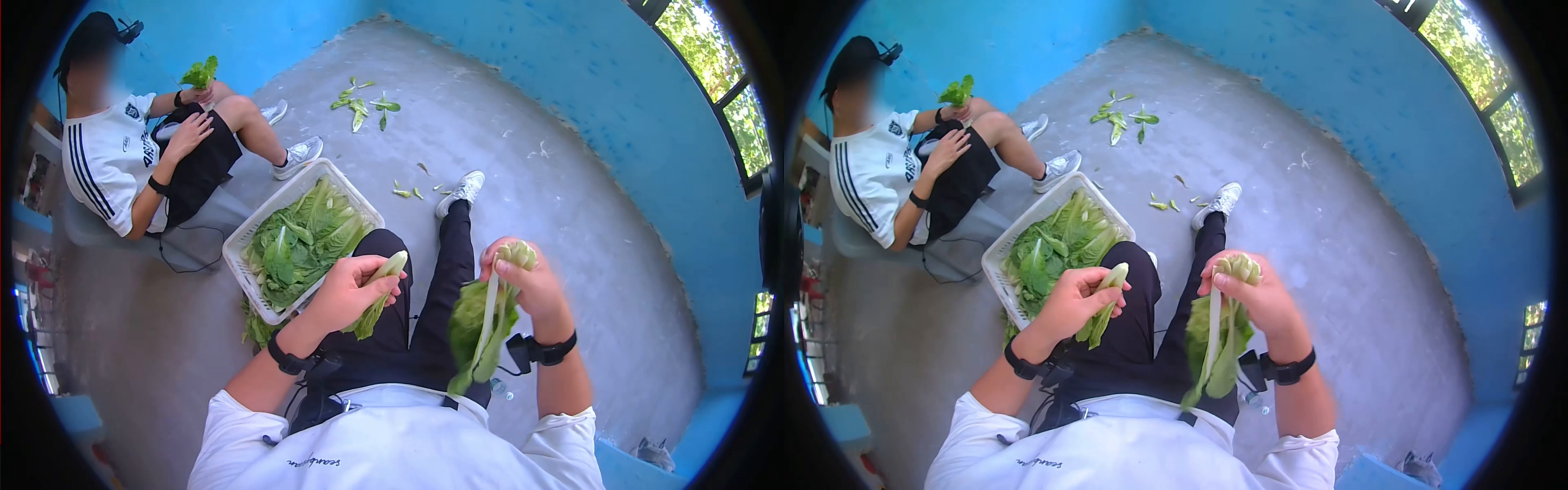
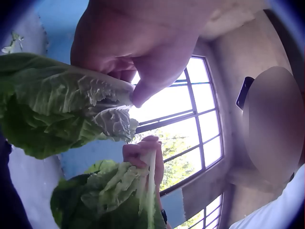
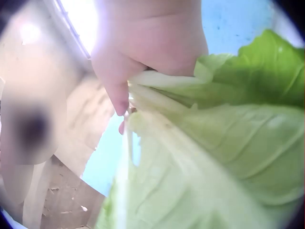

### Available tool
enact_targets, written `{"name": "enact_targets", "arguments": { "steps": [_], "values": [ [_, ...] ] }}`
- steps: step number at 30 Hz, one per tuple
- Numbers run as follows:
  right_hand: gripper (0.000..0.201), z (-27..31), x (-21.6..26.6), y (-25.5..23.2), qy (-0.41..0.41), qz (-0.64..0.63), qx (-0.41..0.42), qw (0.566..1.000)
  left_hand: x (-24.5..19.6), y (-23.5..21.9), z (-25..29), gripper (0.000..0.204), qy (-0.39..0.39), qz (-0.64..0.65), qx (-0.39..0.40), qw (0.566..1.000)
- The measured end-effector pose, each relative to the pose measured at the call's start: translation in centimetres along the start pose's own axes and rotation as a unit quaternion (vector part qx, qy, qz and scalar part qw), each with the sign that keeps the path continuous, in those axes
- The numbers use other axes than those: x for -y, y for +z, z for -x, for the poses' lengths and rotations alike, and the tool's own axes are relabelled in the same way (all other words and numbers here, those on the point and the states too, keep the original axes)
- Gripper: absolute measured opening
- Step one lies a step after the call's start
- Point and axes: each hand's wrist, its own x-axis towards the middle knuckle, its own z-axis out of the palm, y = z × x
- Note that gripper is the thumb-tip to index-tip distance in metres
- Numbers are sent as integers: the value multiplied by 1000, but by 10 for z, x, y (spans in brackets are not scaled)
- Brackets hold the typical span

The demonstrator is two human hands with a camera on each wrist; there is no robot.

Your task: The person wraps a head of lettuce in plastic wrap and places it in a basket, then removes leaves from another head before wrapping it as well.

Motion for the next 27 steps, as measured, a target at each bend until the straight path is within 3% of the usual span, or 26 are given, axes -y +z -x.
{"name": "enact_targets", "arguments": {
  "steps": [2,6,9,16,21,27],
  "values": [
    [16,-4,-21,1,-43,-123,40,991,-2,3,-1,23,2,10,14,1000],
    [14,-14,-33,10,-84,-238,72,965,-9,11,-6,28,17,50,44,998],
    [11,-12,-26,27,-15,-249,40,968,-8,15,-6,33,28,41,52,997],
    [17,-27,-15,41,43,-30,18,998,-10,18,-15,34,37,88,46,994],
    [10,-29,-16,48,25,-50,17,998,-5,16,-18,19,68,104,64,990],
    [9,-24,-14,51,29,-39,45,998,-2,19,-15,18,74,67,23,995]
  ]
}}
